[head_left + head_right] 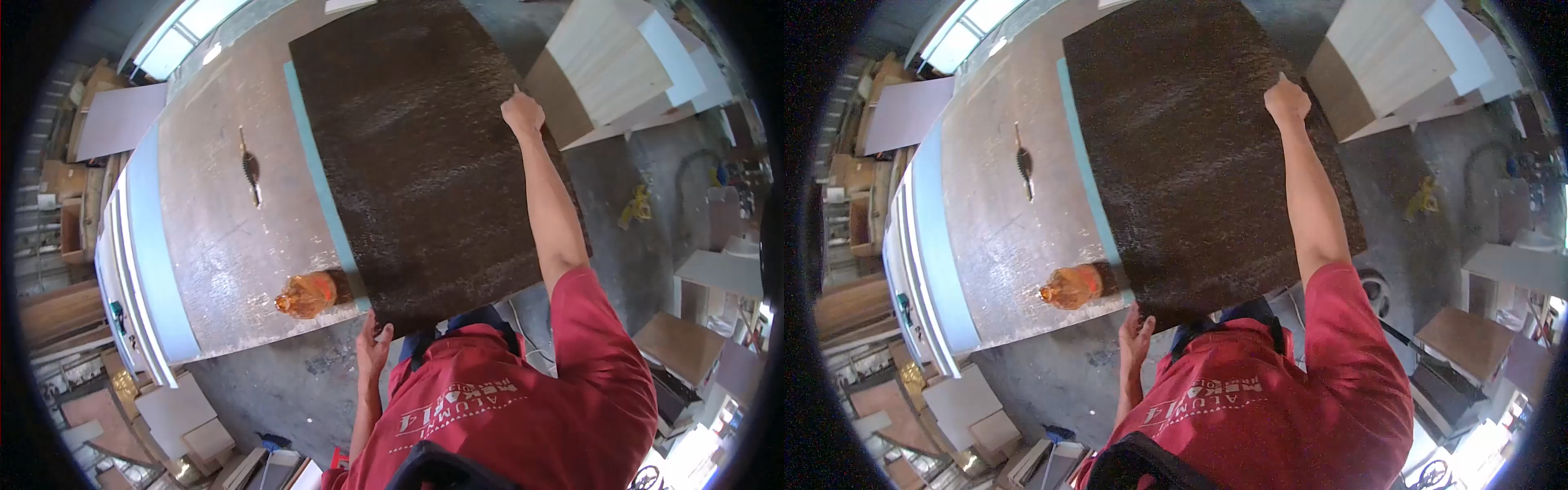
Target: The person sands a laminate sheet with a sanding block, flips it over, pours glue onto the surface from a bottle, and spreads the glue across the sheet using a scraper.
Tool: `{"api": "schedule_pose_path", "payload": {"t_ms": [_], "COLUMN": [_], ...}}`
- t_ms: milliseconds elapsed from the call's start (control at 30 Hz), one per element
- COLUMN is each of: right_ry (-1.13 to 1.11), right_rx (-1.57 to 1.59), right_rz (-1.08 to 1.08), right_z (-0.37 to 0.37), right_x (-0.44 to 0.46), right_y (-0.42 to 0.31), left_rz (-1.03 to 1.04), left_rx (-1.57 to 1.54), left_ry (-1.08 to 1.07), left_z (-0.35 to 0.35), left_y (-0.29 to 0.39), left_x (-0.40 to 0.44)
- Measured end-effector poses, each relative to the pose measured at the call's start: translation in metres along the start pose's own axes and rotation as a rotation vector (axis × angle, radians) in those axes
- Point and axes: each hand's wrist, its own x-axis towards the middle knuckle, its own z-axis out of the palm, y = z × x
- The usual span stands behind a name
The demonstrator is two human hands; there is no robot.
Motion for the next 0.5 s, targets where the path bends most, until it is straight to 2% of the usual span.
{"api": "schedule_pose_path", "payload": {"t_ms": [33, 100, 167, 233, 267, 300, 333, 367, 433, 467, 500], "right_ry": [-0.011, -0.032, -0.026, -0.021, -0.125, -0.009, -0.107, -0.110, -0.289, -0.445, -0.584], "right_rx": [0.019, 0.033, 0.078, 0.087, 0.011, 0.118, 0.083, 0.138, 0.161, 0.250, 0.369], "right_rz": [-0.015, -0.191, -0.442, -0.649, -0.700, -0.832, -0.876, -0.974, -0.983, -0.905, -0.722], "right_z": [0.003, 0.006, 0.029, 0.045, 0.037, 0.073, 0.073, 0.085, 0.063, 0.045, 0.032], "right_x": [-0.001, -0.007, -0.024, -0.064, -0.094, -0.114, -0.144, -0.169, -0.219, -0.239, -0.259], "right_y": [-0.024, -0.073, -0.111, -0.149, -0.168, -0.178, -0.188, -0.193, -0.190, -0.180, -0.167], "left_rz": [-0.004, -0.021, -0.074, -0.116, -0.079, -0.041, -0.074, -0.056, 0.039, 0.059, 0.071], "left_rx": [-0.015, -0.037, -0.189, -0.144, -0.204, -0.267, -0.322, -0.323, -0.375, -0.288, -0.287], "left_ry": [0.014, -0.014, -0.020, 0.032, 0.156, 0.275, 0.309, 0.300, 0.493, 0.508, 0.483], "left_z": [0.001, 0.000, 0.001, -0.003, -0.006, -0.010, -0.019, -0.027, -0.040, -0.050, -0.061], "left_y": [0.001, -0.003, -0.015, -0.007, -0.013, -0.017, -0.017, -0.017, -0.014, -0.003, -0.001], "left_x": [-0.002, -0.003, -0.006, -0.009, -0.008, -0.007, -0.005, 0.000, 0.008, 0.012, 0.017]}}
